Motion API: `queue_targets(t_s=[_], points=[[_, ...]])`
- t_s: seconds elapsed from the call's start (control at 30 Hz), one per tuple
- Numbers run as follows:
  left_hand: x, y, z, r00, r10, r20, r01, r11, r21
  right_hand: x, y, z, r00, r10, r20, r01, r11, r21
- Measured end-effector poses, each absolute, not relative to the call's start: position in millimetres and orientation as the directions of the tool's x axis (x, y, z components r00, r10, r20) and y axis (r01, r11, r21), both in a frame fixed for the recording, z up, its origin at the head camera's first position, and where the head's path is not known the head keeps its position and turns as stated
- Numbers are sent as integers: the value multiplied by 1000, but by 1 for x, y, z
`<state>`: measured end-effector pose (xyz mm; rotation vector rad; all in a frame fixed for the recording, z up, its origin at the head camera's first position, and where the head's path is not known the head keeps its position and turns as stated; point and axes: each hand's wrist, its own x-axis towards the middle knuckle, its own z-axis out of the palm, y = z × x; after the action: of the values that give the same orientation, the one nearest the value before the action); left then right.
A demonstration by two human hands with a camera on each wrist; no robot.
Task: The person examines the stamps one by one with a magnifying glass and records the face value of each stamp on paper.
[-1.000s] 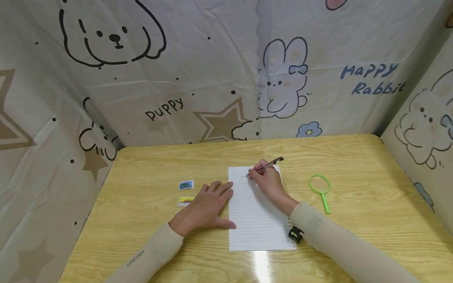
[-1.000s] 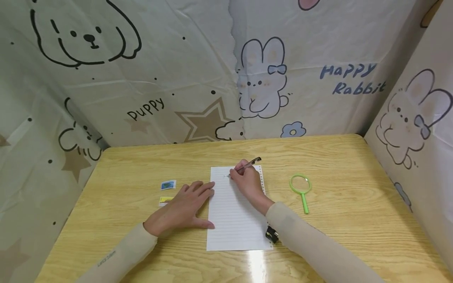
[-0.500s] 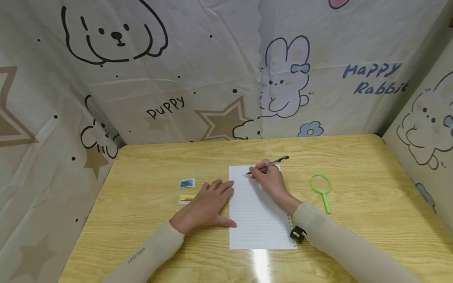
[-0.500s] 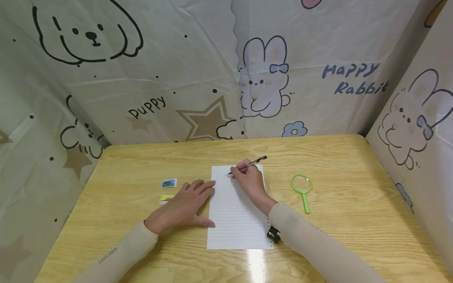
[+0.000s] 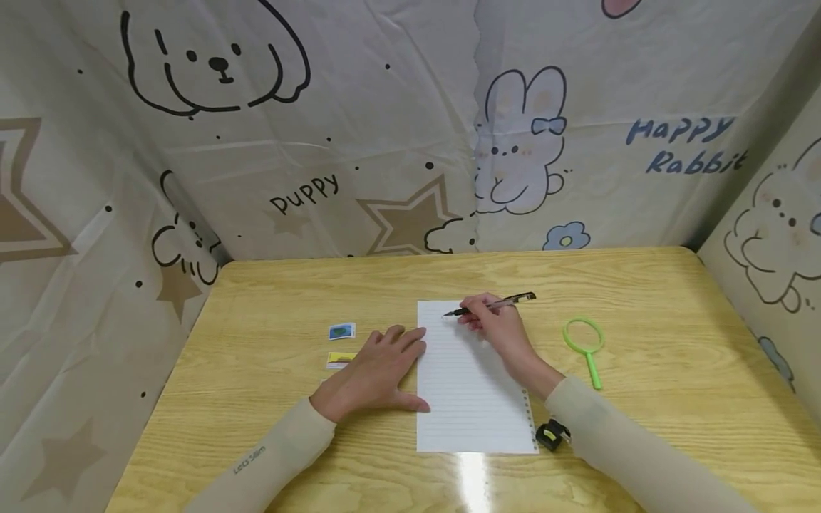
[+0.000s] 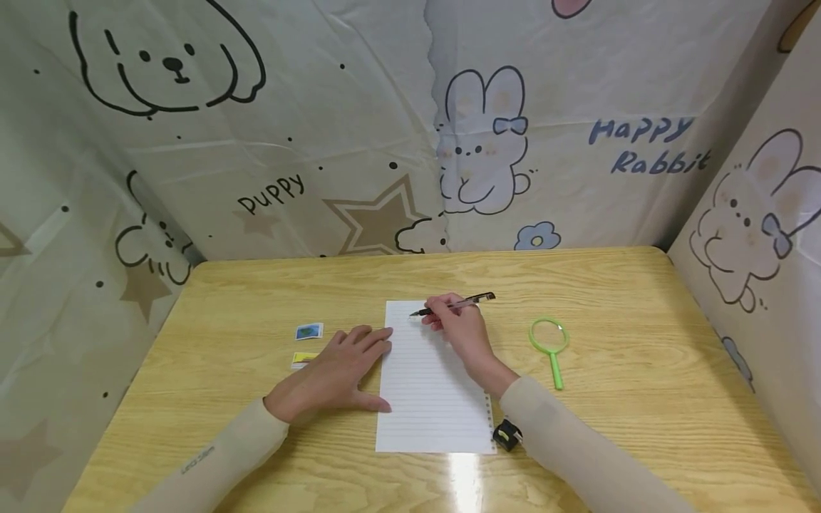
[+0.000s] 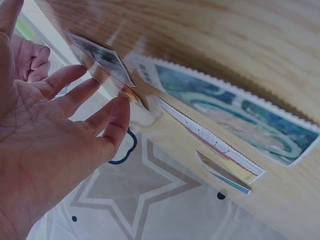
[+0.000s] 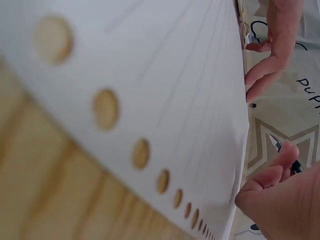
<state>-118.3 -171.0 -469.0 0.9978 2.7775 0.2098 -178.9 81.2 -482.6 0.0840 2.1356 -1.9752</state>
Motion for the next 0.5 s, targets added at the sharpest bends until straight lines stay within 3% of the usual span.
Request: queue_targets(t_s=[0.23,0.5], points=[[-120,-170,-469,-758,639,-136,614,768,184,-173,91,-477,-951,-177,-253,260,-18,-965],[-118,-170,-471,-767,628,-135,602,776,189,-167,100,-478,-966,-106,-236,244,-68,-967]])
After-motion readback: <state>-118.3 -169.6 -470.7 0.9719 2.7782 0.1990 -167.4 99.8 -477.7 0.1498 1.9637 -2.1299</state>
